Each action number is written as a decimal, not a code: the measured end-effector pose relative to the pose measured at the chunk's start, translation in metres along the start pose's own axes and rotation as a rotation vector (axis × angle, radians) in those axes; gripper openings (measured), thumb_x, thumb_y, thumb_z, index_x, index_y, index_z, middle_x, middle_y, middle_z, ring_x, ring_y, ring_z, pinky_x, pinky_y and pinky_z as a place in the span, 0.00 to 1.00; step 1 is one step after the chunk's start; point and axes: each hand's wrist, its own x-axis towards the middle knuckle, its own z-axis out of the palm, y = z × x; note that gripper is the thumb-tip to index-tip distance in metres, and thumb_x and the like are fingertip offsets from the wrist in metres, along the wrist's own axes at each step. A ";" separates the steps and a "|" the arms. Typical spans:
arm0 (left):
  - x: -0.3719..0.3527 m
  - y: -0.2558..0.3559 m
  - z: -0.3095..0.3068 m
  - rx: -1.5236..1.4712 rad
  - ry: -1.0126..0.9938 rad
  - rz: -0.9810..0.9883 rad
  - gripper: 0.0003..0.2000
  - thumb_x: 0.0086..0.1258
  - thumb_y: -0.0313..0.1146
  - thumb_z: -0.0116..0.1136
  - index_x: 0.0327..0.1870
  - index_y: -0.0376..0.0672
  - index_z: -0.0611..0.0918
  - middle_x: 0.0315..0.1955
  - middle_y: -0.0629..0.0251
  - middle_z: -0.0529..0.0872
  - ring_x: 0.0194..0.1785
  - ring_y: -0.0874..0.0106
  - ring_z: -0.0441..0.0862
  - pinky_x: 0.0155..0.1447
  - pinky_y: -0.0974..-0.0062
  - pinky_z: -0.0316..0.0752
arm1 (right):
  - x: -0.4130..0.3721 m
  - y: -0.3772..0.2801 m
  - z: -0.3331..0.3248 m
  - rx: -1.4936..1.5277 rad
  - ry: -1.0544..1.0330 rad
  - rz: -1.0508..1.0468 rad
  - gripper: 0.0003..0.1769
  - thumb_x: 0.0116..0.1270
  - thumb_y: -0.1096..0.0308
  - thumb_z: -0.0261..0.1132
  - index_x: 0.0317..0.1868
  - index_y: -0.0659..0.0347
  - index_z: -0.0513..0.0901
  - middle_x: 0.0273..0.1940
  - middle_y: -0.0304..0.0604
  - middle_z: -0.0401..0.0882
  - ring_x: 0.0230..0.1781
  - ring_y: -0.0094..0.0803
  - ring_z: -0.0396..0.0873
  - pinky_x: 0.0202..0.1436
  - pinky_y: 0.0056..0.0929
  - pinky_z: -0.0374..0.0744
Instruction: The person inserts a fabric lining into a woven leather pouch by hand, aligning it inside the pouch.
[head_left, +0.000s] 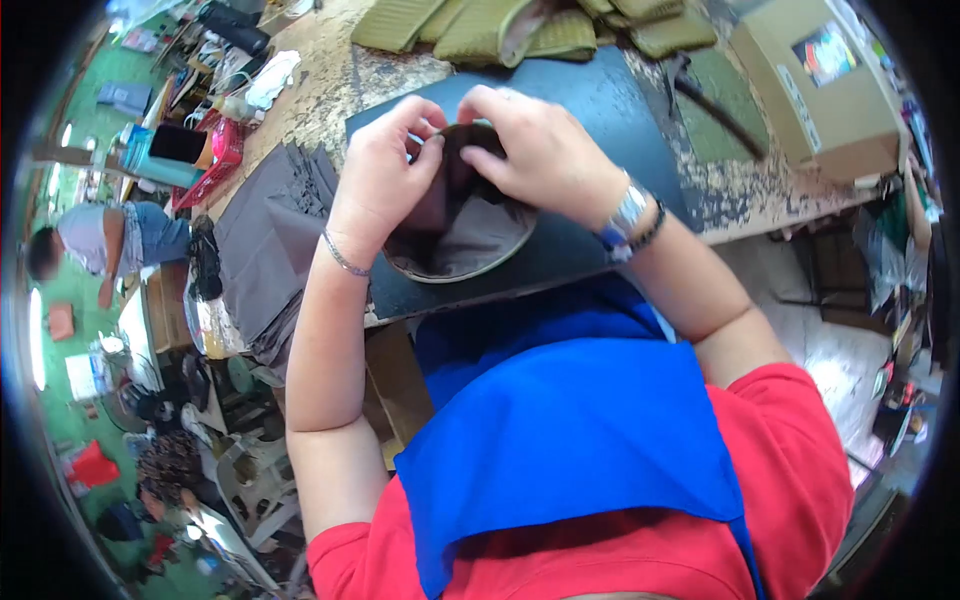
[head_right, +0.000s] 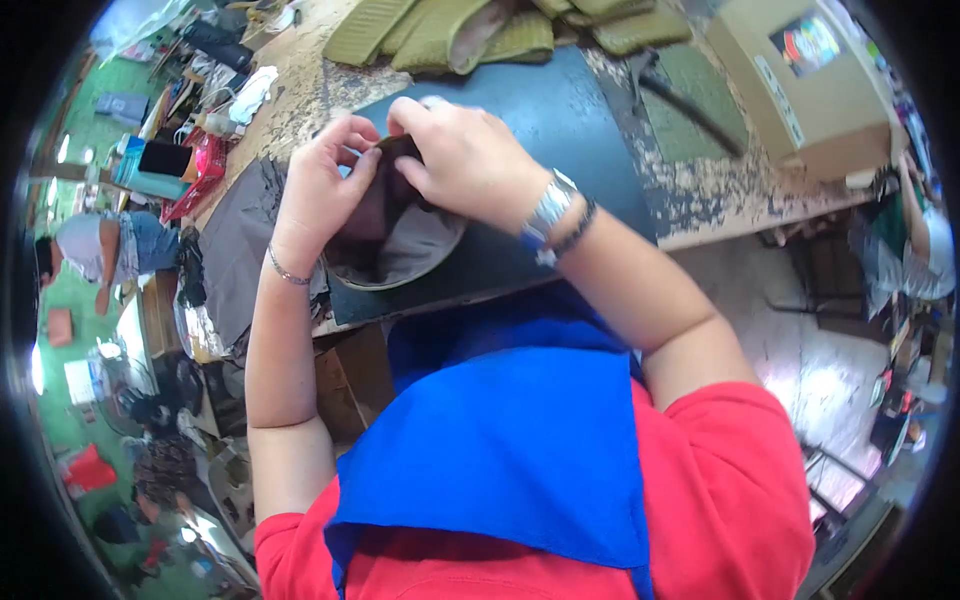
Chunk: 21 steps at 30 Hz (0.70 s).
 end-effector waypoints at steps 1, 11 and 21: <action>-0.002 -0.006 -0.002 0.041 0.020 0.045 0.08 0.66 0.20 0.58 0.44 0.39 0.82 0.33 0.62 0.85 0.34 0.75 0.82 0.42 0.78 0.77 | -0.006 -0.005 -0.003 -0.016 0.017 0.006 0.15 0.63 0.67 0.65 0.48 0.59 0.75 0.37 0.52 0.82 0.44 0.52 0.82 0.47 0.47 0.80; -0.035 0.000 -0.016 0.071 0.188 -0.052 0.12 0.67 0.20 0.57 0.48 0.41 0.85 0.34 0.63 0.81 0.30 0.75 0.79 0.38 0.77 0.75 | 0.031 0.022 -0.004 0.018 -0.104 -0.068 0.13 0.65 0.73 0.61 0.50 0.57 0.76 0.38 0.51 0.84 0.43 0.50 0.84 0.46 0.43 0.80; -0.048 -0.040 -0.009 0.024 0.193 -0.188 0.10 0.70 0.22 0.56 0.48 0.42 0.86 0.37 0.66 0.78 0.31 0.80 0.75 0.40 0.80 0.73 | 0.062 0.020 0.024 0.056 -0.320 -0.309 0.16 0.63 0.78 0.62 0.50 0.55 0.83 0.48 0.43 0.81 0.51 0.45 0.80 0.57 0.37 0.78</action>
